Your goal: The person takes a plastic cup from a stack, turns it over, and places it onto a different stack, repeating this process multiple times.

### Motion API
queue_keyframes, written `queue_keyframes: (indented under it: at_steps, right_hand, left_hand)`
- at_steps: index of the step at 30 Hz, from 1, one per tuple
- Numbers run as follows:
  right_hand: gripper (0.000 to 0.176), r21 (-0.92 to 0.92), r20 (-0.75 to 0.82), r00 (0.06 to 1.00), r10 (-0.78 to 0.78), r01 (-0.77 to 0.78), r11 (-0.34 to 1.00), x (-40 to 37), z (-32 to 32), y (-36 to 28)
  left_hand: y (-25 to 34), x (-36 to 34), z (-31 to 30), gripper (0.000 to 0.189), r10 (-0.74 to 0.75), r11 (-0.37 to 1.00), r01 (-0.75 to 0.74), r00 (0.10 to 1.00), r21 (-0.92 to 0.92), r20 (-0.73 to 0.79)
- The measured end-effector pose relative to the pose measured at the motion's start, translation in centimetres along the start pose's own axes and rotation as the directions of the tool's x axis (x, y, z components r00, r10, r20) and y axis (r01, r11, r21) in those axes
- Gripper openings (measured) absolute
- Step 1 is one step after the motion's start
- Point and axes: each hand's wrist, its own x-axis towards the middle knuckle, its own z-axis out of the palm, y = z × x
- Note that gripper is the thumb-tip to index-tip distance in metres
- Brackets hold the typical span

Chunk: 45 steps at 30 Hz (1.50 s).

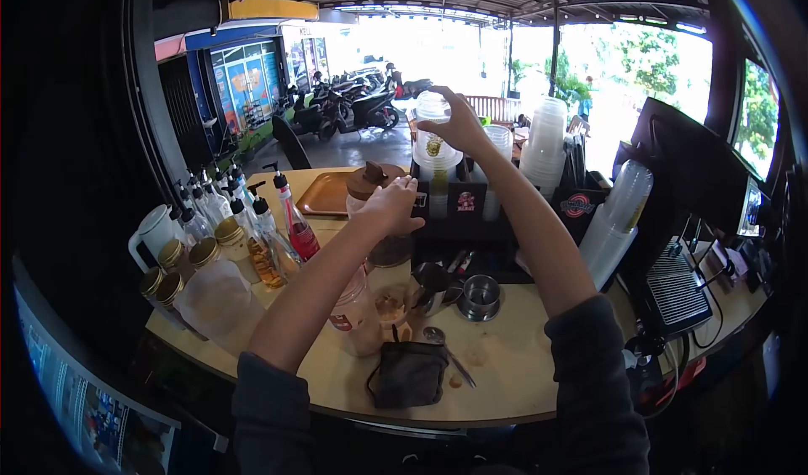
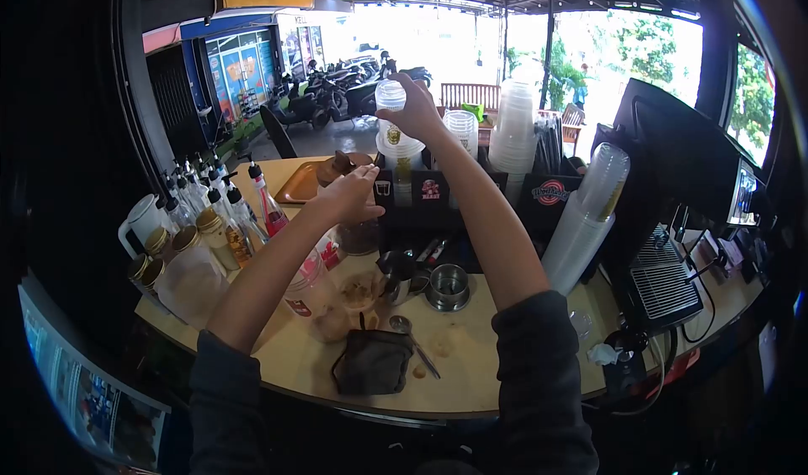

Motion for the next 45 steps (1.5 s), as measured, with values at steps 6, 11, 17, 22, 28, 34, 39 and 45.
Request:
queue_keyframes:
  at_steps: [6, 11, 17, 22, 28, 34, 39, 45]
  right_hand:
    - [0.071, -0.041, 0.057, 0.995, 0.08, -0.078, 0.996, -0.3, 1.1, 2.3]
    - [0.068, -0.004, 0.125, 0.99, 0.07, -0.07, 0.998, -1.5, 1.1, 3.2]
    - [0.066, 0.067, 0.204, 0.975, 0.094, -0.11, 0.992, -2.0, 1.1, 3.4]
    - [0.067, 0.09, 0.188, 0.978, 0.088, -0.106, 0.99, -3.5, 1.0, 2.8]
    - [0.07, 0.039, 0.141, 0.988, 0.061, -0.067, 0.997, -4.0, 1.5, 2.5]
    - [0.077, -0.062, -0.114, 0.993, 0.019, -0.026, 0.998, -6.6, 2.6, 1.2]
    - [0.027, -0.067, -0.047, 0.991, -0.121, 0.118, 0.991, -12.0, -1.7, -2.9]
    - [0.009, -0.015, 0.137, 0.99, 0.019, -0.017, 1.0, -19.1, -9.9, -4.6]
  left_hand:
    - [0.2, -0.7, -0.5, 0.087, 0.009, 0.995, -0.008, 1.0, 0.097, -0.009]
    - [-0.3, -0.7, -0.1, 0.09, 0.036, 0.998, -0.033, 0.999, 0.06, -0.038]
    - [-0.5, -0.5, 0.0, 0.092, 0.057, 0.997, -0.054, 0.997, 0.061, -0.056]
    - [-0.2, -0.8, -0.1, 0.088, 0.073, 0.997, -0.07, 0.995, 0.038, -0.072]
    - [0.2, -0.9, -0.1, 0.087, 0.068, 0.996, -0.062, 0.993, 0.067, -0.091]
    - [2.1, -1.6, -1.9, 0.074, 0.043, 0.998, -0.032, 0.979, 0.06, -0.197]
    - [6.0, -3.6, -3.0, 0.045, 0.165, 0.986, -0.158, 0.894, 0.051, -0.416]
    - [14.3, -6.6, -3.5, 0.031, 0.214, 0.971, -0.237, 0.916, -0.029, -0.339]
